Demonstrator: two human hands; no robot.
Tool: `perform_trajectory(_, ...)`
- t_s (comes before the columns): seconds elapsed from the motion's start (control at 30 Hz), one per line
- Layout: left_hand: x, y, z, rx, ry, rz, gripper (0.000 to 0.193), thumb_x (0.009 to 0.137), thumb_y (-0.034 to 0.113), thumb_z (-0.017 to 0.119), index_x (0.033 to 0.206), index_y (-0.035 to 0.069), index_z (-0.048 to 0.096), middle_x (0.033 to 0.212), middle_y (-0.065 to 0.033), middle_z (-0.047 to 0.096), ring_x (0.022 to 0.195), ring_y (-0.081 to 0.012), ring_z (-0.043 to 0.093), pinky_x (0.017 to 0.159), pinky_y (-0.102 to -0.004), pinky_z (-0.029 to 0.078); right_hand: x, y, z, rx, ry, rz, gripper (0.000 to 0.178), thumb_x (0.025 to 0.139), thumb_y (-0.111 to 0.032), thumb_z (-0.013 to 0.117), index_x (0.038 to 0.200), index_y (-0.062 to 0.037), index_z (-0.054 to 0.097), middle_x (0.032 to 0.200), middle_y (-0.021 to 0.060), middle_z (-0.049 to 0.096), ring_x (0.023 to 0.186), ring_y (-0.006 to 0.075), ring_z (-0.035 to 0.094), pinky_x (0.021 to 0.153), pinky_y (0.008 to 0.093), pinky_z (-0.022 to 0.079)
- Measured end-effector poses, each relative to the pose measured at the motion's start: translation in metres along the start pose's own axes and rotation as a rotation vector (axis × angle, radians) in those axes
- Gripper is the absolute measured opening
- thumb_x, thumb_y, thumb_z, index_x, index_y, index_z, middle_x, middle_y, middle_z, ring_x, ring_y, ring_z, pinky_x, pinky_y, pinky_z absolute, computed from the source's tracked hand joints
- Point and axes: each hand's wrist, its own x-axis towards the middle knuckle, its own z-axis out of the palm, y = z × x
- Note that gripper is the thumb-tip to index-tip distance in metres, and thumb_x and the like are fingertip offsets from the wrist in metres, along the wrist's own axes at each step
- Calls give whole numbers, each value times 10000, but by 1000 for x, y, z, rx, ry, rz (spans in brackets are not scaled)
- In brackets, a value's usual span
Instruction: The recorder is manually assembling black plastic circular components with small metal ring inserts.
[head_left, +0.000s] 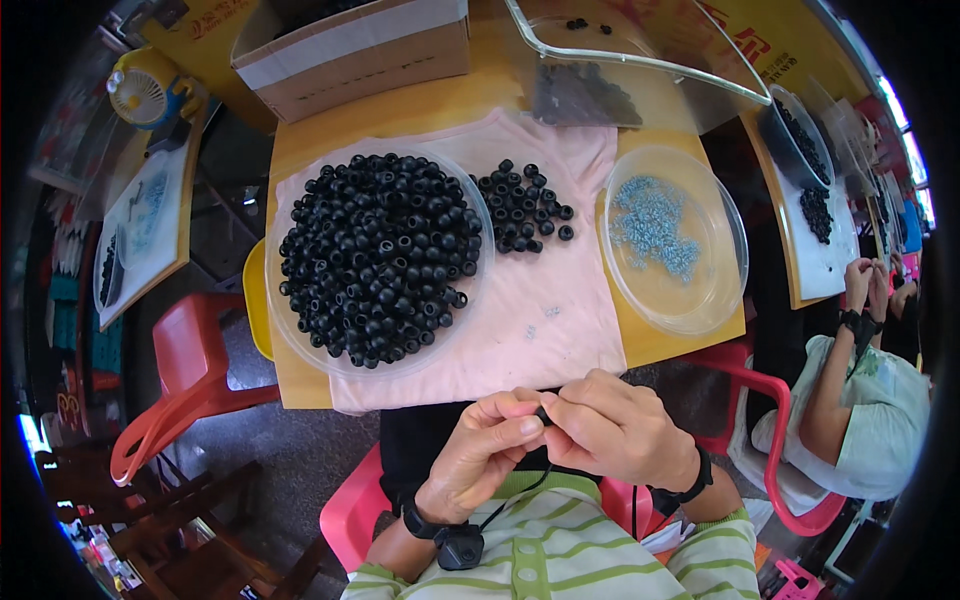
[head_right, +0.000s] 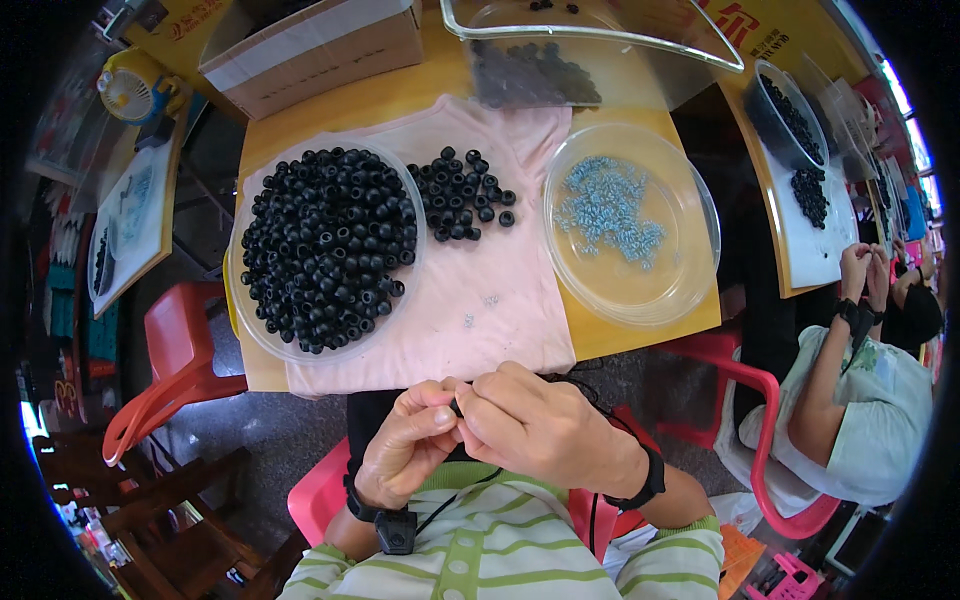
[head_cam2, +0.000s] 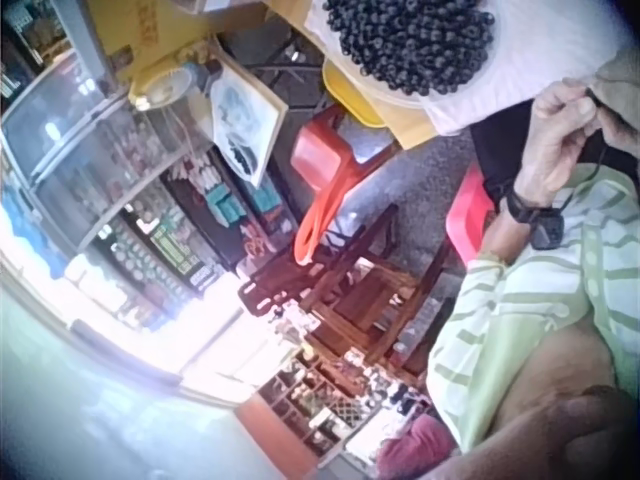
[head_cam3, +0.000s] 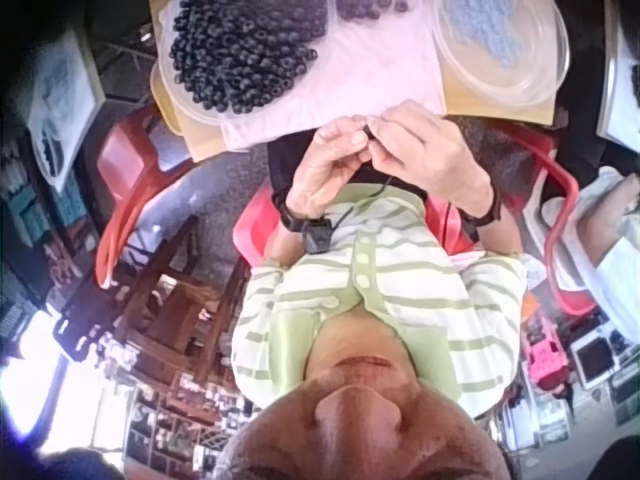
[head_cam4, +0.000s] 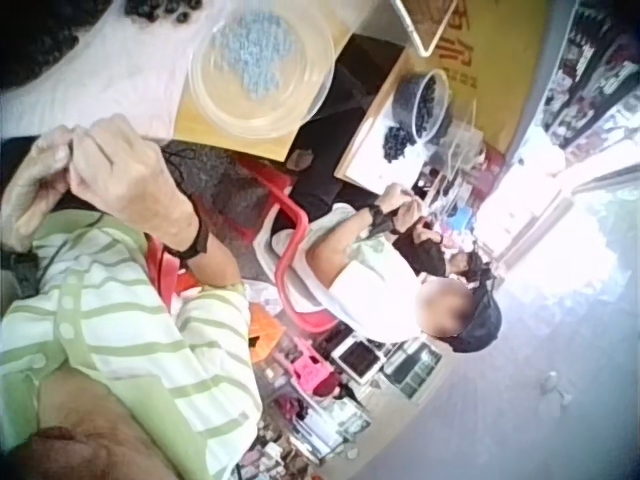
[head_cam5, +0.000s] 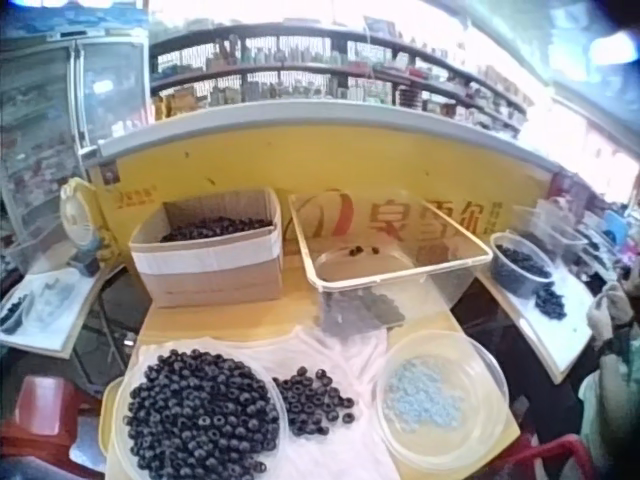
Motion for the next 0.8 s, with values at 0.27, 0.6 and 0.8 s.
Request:
perform_trajectory(0.27, 8, 27, 20, 249, -97, 430, 223, 907, -3, 645, 1127, 31, 632, 1146, -103, 636, 1064, -189, 629, 916, -323, 530, 51, 3, -21, -74, 75, 89, 265, 689, -39, 765, 928, -28, 652, 791, 78, 612, 632, 201, 601, 558, 283, 500)
perform_trajectory(0.6, 34, 82, 25, 1951, 496, 1093, 268, 744, 38, 755, 1010, 50, 719, 923, -78, 586, 900, -256, 521, 786, -345, 449, 154, 136, -129, -752, 306, 647, 420, 825, -428, 658, 982, -43, 716, 854, 100, 722, 791, 208, 692, 749, 329, 519)
perform_trajectory(0.8, 38, 82, 15, 1971, 525, 1067, 256, 738, 35, 752, 991, 38, 710, 899, -84, 550, 867, -256, 506, 772, -356, 441, 141, 105, -101, -701, 361, 499, 322, 831, -313, 696, 1037, -65, 692, 833, 107, 689, 715, 244, 661, 661, 340, 500)
